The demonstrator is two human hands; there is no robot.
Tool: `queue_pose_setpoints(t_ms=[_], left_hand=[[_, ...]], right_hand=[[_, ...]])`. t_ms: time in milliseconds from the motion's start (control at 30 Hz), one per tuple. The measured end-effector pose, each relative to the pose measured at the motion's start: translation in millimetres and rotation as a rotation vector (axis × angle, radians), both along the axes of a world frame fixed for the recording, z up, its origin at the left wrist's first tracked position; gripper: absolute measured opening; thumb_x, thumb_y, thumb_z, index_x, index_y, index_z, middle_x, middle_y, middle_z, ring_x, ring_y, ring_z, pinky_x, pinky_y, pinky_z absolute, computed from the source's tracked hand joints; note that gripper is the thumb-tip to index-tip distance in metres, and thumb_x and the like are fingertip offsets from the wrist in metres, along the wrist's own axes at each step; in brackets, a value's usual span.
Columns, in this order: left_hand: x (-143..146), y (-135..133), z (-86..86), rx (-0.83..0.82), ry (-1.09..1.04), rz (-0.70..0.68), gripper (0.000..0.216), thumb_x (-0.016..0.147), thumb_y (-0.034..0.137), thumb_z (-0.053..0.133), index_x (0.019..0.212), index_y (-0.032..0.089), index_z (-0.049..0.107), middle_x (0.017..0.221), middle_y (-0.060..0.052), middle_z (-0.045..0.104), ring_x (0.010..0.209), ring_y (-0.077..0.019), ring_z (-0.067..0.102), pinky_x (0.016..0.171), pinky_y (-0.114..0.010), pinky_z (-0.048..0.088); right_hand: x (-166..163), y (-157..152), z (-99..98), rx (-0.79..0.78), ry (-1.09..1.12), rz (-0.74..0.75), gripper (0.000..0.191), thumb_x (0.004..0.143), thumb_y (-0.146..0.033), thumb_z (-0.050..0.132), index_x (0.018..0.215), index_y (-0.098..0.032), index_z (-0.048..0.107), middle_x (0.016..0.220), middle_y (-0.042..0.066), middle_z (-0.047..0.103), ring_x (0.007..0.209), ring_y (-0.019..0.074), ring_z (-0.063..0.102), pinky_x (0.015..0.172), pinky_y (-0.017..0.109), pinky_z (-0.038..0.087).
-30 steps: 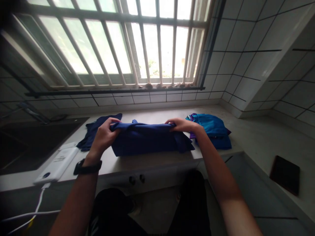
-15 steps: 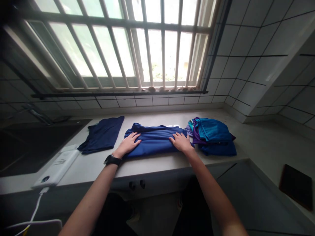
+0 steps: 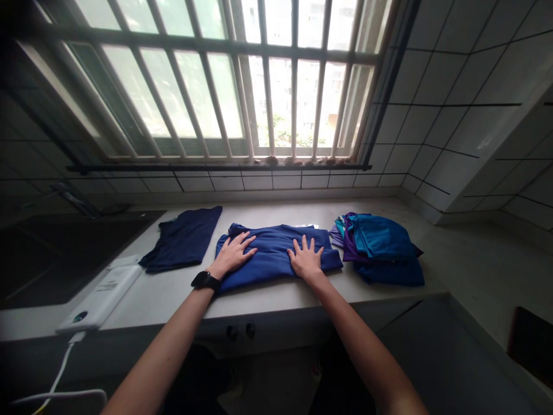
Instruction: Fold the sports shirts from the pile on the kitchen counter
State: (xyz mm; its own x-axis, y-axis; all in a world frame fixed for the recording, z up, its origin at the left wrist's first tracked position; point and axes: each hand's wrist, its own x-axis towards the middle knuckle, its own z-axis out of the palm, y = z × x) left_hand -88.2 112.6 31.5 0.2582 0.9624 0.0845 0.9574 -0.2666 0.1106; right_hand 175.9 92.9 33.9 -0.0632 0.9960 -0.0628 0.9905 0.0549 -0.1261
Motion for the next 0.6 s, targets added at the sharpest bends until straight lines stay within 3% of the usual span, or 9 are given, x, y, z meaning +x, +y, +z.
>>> queue_pose_setpoints(t_ms=[133,300,467,600], left_hand=[[-2,-5,-1.5,-0.023,0.022,0.132,0.059,0.106,0.050,0.038,0.160,0.026,0.046,0.172,-0.009,0.037,0.157,-0.0249,0.035,0.129,-0.051,0.026],[17,-46,6.7,-0.059,0.149,0.232,0.067,0.104,0.058,0.039,0.158,0.019,0.050,0.165,-0.017,0.045,0.151,-0.0330,0.042,0.119,-0.051,0.038],[46,-117,11.9,0.022,0.234,0.233,0.069,0.103,0.063,0.038,0.140,0.011,0.065,0.139,-0.023,0.065,0.132,-0.0359,0.057,0.105,-0.045,0.046],[49,-140,16.8,0.008,0.195,0.240,0.053,0.104,0.053,0.041,0.117,0.014,0.073,0.112,-0.018,0.073,0.108,-0.0320,0.067,0.092,-0.042,0.051]], right_hand=[[0,16,-8.1,-0.034,-0.009,0.020,0.065,0.109,-0.057,0.021,0.169,-0.032,0.027,0.178,0.006,0.015,0.163,0.0366,0.015,0.123,0.072,0.023],[22,44,-6.6,0.064,-0.017,0.170,0.060,0.111,-0.049,0.027,0.167,-0.028,0.034,0.175,0.003,0.027,0.161,0.0279,0.025,0.129,0.057,0.022],[16,47,1.5,0.189,-0.054,0.111,0.056,0.110,-0.034,0.030,0.160,-0.014,0.047,0.169,0.013,0.039,0.159,0.0308,0.031,0.130,0.055,0.018],[-3,26,-1.0,0.188,0.011,0.132,0.057,0.110,-0.032,0.031,0.164,-0.015,0.040,0.173,0.013,0.031,0.161,0.0316,0.026,0.128,0.060,0.024]])
